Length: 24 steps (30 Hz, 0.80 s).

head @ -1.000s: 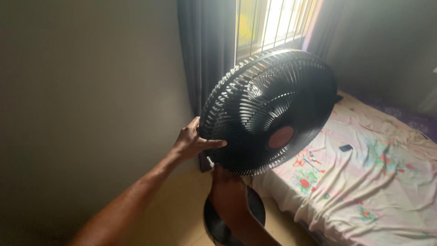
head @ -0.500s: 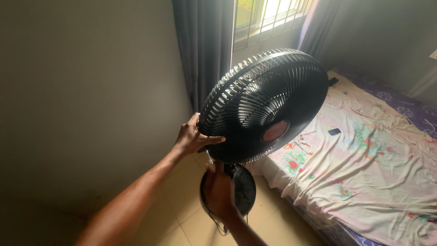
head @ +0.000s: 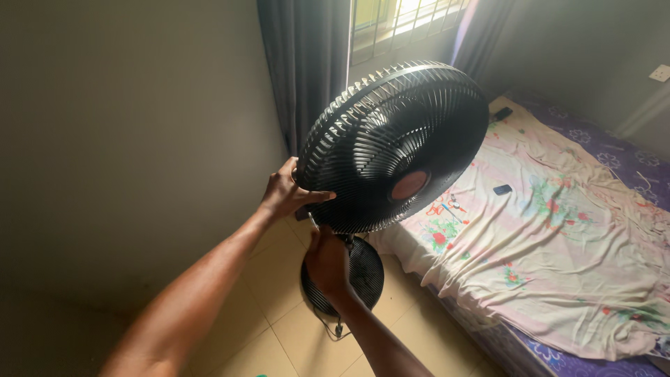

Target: The person uses a screwdriver to loosen and remove screws from the front grill of a standing fan. They detach the grill, rotate the fan head, and continue unscrewing and removing parts from the fan assembly.

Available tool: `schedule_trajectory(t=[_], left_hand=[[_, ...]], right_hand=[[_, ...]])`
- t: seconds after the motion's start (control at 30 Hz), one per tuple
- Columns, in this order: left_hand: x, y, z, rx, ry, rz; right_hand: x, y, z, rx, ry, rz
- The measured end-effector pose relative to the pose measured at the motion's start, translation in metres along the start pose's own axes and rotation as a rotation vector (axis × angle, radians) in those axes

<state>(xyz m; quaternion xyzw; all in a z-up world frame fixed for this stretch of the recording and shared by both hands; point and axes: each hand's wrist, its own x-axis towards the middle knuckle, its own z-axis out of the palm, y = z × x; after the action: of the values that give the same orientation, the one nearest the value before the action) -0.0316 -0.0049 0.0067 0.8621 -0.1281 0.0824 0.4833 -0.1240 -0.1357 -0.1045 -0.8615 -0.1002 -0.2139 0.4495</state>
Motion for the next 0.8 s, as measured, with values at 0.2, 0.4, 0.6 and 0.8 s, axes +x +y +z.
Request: schedule_trajectory(t=[0.2,0.4,0.6,0.8], left_hand=[[0.003,0.011,-0.004,-0.015,-0.025,-0.056],[-0.002,-0.002,-0.004,-0.046,-0.009,-0.001],[-0.005,0.001,-0.005,0.005,-0.024,-0.065],[-0.005,0.006,-0.006,-0.008,-0.015,-0.057]], right_hand=[[0.014,-0.004,0.001,-0.202,-0.193,0.198],[0.027,-0.008,-0.001,0.399,-0.265,0.732],[0.02,-0.032,-0.018,-0.056,-0.083,0.077],[0.019,-0.032,-0.012,-0.219,-0.158,0.104]])
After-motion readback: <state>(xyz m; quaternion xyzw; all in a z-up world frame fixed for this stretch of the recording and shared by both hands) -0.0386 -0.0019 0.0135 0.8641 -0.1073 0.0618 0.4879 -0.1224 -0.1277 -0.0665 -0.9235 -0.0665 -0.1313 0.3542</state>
